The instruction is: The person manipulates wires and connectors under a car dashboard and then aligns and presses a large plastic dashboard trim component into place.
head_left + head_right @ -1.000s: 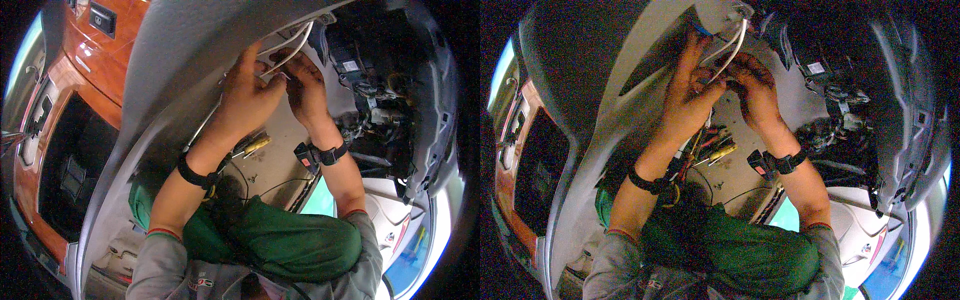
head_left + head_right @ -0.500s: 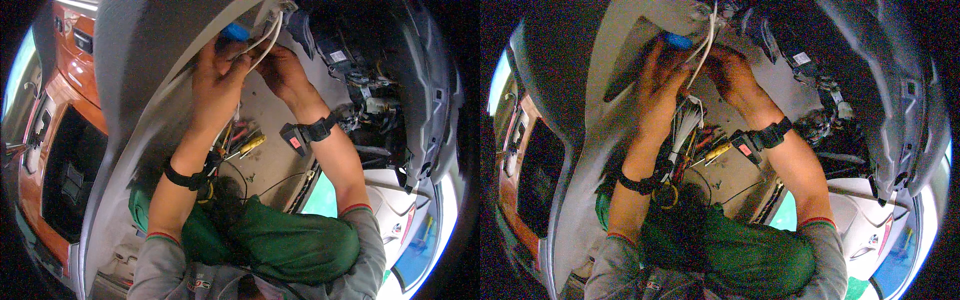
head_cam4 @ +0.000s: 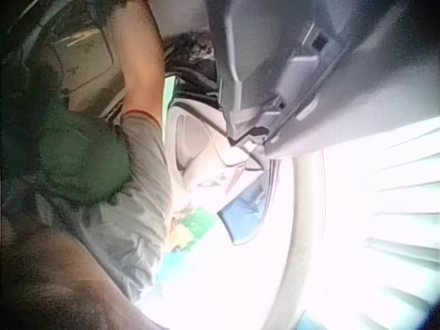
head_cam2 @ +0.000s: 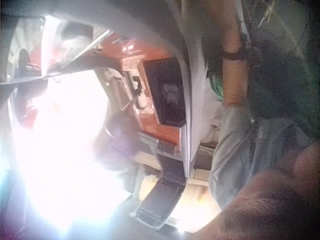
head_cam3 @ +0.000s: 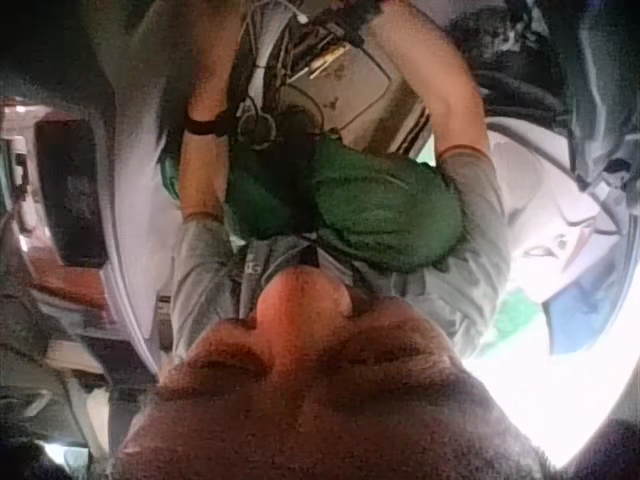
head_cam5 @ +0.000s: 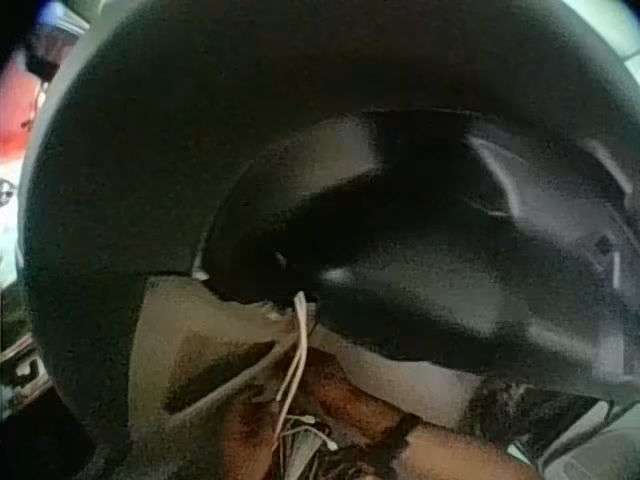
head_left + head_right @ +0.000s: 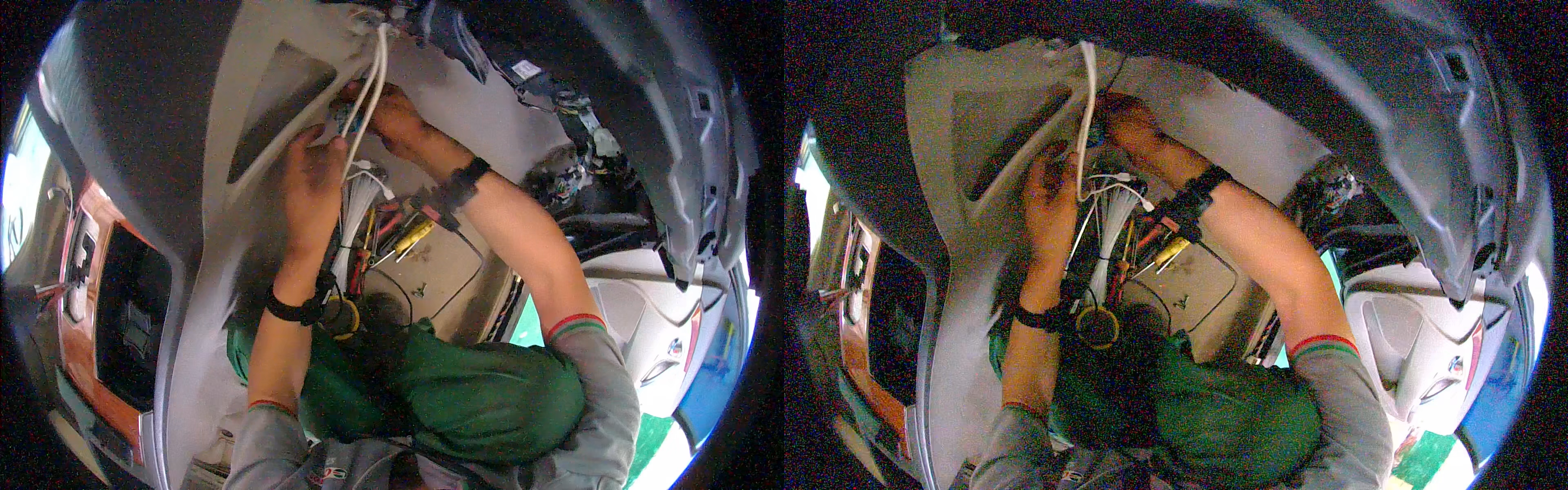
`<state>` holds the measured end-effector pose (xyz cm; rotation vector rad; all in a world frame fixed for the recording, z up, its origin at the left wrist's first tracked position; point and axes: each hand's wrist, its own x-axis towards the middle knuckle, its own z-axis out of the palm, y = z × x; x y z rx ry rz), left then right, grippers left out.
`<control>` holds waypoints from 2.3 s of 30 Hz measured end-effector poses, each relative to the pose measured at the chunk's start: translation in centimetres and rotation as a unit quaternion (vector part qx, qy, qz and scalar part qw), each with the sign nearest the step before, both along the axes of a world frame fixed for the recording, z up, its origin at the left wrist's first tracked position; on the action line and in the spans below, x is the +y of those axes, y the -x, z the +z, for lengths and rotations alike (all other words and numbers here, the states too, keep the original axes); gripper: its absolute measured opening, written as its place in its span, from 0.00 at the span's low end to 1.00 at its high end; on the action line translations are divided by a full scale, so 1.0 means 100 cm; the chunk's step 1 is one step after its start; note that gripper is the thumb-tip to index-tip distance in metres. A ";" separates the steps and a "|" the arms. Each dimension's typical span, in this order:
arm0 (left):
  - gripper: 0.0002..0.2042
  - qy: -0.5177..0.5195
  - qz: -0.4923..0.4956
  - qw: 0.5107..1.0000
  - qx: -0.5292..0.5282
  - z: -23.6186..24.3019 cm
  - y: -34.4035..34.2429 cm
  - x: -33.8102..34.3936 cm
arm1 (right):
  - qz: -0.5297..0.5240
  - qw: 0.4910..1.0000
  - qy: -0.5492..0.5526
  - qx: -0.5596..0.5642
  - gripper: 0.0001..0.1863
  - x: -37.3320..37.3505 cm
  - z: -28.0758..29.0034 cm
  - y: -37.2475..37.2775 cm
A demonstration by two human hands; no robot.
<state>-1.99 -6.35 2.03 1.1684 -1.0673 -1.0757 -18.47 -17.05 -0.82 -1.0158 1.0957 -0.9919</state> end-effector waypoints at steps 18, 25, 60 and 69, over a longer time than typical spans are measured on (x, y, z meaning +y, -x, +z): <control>0.11 -0.050 0.002 0.999 -0.011 -0.005 -0.017 0.013 | 0.074 0.816 0.183 0.543 0.16 -0.033 0.009 -0.014; 0.13 -0.105 0.024 0.992 0.064 0.003 -0.003 0.010 | 0.059 0.845 0.303 0.437 0.18 0.004 -0.013 -0.006; 0.10 -0.124 0.015 0.988 0.094 -0.018 -0.022 -0.001 | 0.084 0.986 -0.100 -0.103 0.27 0.045 0.048 -0.034; 0.08 -0.136 -0.004 0.987 0.087 -0.026 -0.012 -0.006 | -0.024 0.996 0.050 0.063 0.21 0.047 0.019 -0.049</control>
